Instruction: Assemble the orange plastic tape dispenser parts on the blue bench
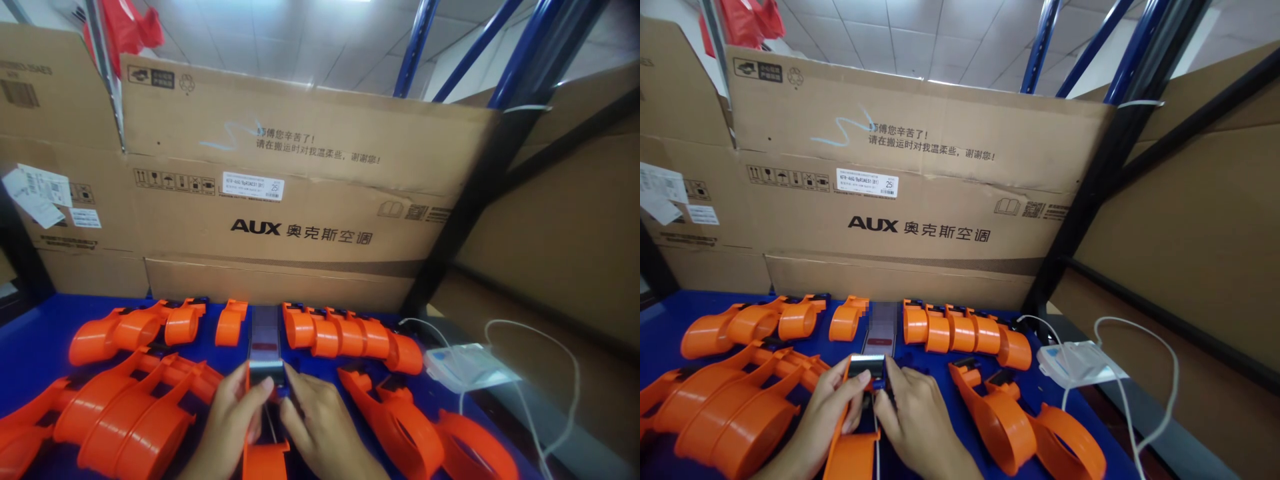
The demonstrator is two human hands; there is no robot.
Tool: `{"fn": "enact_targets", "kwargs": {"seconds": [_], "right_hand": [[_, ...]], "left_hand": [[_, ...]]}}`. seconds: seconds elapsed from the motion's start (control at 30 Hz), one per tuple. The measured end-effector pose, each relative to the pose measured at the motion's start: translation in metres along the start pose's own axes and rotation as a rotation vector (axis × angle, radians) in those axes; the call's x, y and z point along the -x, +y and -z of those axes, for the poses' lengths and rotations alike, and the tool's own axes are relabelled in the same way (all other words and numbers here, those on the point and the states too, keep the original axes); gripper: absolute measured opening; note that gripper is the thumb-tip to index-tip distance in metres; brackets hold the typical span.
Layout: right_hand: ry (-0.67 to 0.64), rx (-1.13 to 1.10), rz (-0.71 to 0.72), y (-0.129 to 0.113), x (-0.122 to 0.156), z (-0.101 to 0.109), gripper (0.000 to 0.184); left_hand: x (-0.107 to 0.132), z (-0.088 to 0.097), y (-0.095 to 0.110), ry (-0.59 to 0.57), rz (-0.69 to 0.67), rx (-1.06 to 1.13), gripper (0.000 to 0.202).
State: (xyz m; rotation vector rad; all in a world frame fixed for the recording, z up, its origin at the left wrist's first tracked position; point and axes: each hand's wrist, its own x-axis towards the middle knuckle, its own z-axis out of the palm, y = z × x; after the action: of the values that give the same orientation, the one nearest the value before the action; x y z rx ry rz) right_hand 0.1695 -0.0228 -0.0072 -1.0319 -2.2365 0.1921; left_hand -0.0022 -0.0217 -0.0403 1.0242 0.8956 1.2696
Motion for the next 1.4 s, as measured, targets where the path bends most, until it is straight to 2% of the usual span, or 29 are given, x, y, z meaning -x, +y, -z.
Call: {"fn": "enact_targets", "kwargs": {"seconds": [0.33,0.5,0.67,0.83,1.03,1.23,1.4], "right_hand": [[-0.055,0.042,-0.039,0.000,0.000,0.004,0.054],[-0.089,0.086,-0.003,0.000,-0.003,0.006,0.058],[0.013,0.124,0.036,0.003,-0.001,-0.001,0.057],[0.116,0.154,0.061,0.002,0.000,-0.008,0.051],[0.139,0.154,0.062,0.002,0.003,-0.016,0.050],[0.163,0.230,0.113,0.010,0.005,-0.026,0.046],[0.147,0.282,0.119,0.009,0.008,-0.027,0.046]], "left_hand": [[-0.007,0.002,-0.007,0.067,0.033,0.103,0.035],[-0.010,-0.001,-0.002,0.116,0.045,0.179,0.036],[-0.003,-0.006,0.003,0.120,0.064,0.209,0.032],[0.002,-0.008,0.010,0.067,0.026,0.155,0.029],[0.002,-0.008,0.013,0.004,-0.002,0.205,0.021],[0.005,-0.010,0.013,0.019,0.027,0.256,0.023],[0.010,-0.015,0.019,0.029,0.036,0.301,0.023]]}}
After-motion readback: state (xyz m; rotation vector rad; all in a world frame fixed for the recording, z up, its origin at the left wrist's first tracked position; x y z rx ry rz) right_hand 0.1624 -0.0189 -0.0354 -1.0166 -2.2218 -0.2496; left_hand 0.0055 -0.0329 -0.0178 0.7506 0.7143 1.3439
